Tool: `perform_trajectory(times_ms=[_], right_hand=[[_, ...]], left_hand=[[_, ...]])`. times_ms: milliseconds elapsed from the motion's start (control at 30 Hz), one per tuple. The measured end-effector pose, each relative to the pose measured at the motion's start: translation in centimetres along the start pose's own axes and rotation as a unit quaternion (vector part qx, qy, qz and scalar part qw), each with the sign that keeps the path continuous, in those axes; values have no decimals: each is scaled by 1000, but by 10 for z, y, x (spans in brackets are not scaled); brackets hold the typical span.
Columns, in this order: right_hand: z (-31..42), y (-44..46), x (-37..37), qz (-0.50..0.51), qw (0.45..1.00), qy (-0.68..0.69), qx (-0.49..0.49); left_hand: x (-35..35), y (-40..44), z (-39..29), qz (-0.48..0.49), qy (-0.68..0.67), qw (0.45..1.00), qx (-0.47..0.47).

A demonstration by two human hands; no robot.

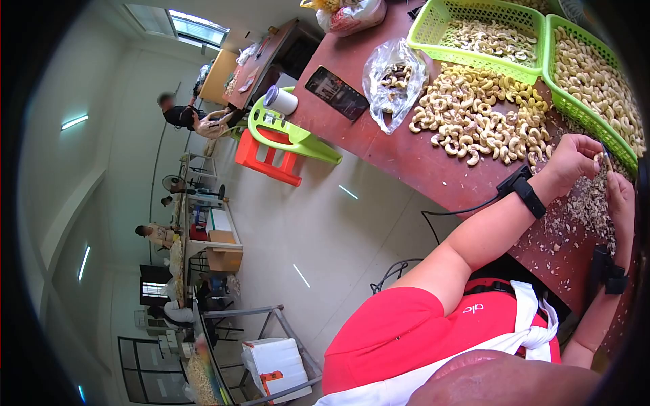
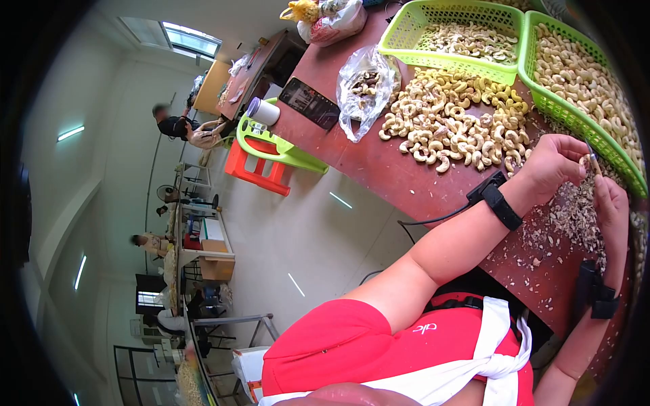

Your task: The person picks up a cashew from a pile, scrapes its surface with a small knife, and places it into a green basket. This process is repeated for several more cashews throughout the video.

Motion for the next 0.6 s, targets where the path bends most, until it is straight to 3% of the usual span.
perform_trajectory(times_ms=[600], right_hand=[[15,-2,-9,27,1000,-11,-5]], left_hand=[[-5,0,-1,33,31,999,8]])
Point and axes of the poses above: each hand's wrist, its own y-axis towards the middle knuckle, its own x-axis out of the back of the hand, z = x × y, the point moved 9 cm from there along y, towards the middle knuckle, and after that the axes turned 3 degrees about y, right-handed, at the moved point
